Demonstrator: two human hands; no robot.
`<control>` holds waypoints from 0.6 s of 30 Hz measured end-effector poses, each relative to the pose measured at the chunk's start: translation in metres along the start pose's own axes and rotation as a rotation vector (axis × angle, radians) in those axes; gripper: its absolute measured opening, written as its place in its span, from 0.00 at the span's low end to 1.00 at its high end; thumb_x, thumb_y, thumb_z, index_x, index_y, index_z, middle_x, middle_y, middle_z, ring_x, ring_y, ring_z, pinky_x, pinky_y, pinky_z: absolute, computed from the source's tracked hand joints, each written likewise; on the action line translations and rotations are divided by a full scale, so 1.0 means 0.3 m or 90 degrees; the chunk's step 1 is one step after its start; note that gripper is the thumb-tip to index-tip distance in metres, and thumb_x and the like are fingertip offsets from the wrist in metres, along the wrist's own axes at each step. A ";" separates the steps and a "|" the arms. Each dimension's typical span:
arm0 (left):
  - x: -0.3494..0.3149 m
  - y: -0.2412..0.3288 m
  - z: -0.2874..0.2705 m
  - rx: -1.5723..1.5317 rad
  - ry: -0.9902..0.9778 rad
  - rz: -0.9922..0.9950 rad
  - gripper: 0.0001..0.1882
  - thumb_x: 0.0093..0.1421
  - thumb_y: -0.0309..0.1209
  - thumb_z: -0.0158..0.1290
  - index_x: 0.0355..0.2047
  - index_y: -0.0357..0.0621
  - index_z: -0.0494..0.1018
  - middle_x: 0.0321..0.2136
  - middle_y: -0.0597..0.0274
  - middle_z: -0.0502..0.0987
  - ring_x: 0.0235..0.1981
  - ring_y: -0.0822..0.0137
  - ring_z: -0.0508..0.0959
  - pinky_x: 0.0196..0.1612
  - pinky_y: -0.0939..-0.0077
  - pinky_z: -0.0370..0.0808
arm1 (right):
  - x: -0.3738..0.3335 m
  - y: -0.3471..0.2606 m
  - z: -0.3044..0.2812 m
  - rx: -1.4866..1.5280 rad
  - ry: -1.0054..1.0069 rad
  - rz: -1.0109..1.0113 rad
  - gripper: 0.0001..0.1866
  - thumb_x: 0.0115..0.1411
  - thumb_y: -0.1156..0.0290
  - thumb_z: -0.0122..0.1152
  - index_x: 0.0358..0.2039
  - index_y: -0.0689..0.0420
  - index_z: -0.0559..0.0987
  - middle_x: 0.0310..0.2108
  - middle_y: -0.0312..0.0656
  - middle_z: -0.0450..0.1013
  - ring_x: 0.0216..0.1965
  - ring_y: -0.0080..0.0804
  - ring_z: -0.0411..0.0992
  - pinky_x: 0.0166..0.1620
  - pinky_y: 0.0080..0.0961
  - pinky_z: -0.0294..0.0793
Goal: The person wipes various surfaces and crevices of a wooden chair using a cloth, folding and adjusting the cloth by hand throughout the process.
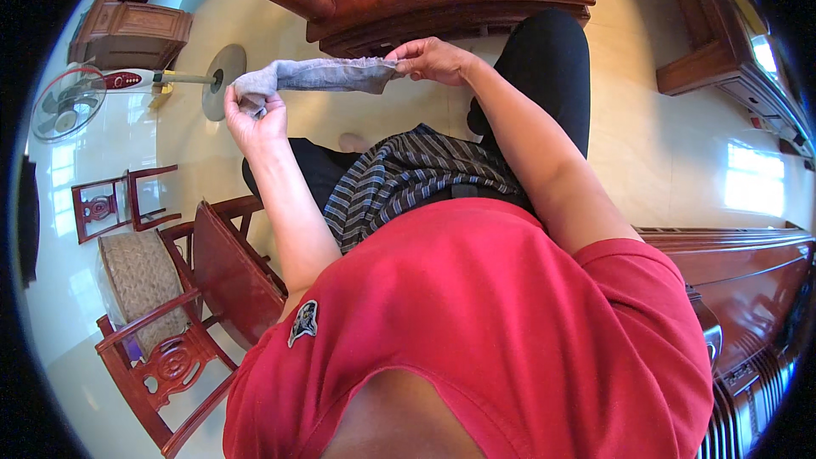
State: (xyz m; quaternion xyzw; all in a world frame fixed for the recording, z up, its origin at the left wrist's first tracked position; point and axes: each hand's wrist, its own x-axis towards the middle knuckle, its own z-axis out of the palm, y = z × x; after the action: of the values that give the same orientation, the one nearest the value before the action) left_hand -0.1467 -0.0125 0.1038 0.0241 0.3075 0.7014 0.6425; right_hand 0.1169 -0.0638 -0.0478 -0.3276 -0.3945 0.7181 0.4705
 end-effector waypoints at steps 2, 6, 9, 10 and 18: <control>-0.009 0.012 -0.002 0.108 -0.048 -0.012 0.09 0.52 0.32 0.57 0.32 0.44 0.72 0.32 0.64 0.77 0.35 0.65 0.77 0.39 0.66 0.75 | 0.001 0.004 -0.025 -0.039 0.011 0.024 0.12 0.53 0.69 0.63 0.38 0.57 0.78 0.32 0.30 0.74 0.29 0.17 0.66 0.32 0.16 0.65; -0.025 -0.015 -0.037 0.330 -0.132 0.048 0.09 0.52 0.31 0.56 0.33 0.43 0.70 0.28 0.62 0.75 0.29 0.67 0.77 0.33 0.75 0.75 | 0.034 0.067 -0.095 -0.451 0.208 -0.057 0.15 0.55 0.65 0.59 0.41 0.57 0.76 0.35 0.40 0.75 0.35 0.31 0.72 0.39 0.27 0.70; -0.028 -0.106 -0.094 0.435 -0.190 0.110 0.08 0.52 0.24 0.55 0.33 0.41 0.70 0.28 0.62 0.75 0.28 0.69 0.77 0.32 0.75 0.75 | 0.041 0.136 -0.100 -0.690 0.480 -0.007 0.15 0.57 0.61 0.52 0.42 0.55 0.74 0.39 0.50 0.74 0.39 0.47 0.73 0.45 0.36 0.69; -0.040 -0.134 -0.119 0.453 -0.200 0.111 0.09 0.52 0.23 0.55 0.34 0.40 0.69 0.29 0.62 0.75 0.29 0.69 0.77 0.33 0.75 0.75 | 0.045 0.160 -0.087 -0.691 0.478 -0.008 0.15 0.57 0.61 0.52 0.42 0.55 0.74 0.39 0.50 0.74 0.39 0.47 0.73 0.45 0.36 0.69; -0.115 -0.372 -0.147 0.514 -0.225 -0.102 0.12 0.52 0.24 0.56 0.37 0.40 0.68 0.32 0.60 0.74 0.34 0.68 0.76 0.39 0.72 0.74 | 0.091 0.269 -0.260 -0.195 0.910 -0.110 0.10 0.53 0.80 0.49 0.37 0.57 0.72 0.30 0.39 0.71 0.32 0.29 0.72 0.27 0.31 0.74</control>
State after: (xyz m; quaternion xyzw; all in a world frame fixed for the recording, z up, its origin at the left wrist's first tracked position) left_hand -0.0607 -0.0635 0.0290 0.3685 0.4427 0.4582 0.6769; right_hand 0.1397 -0.0378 -0.1580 -0.7457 -0.1117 0.2266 0.6165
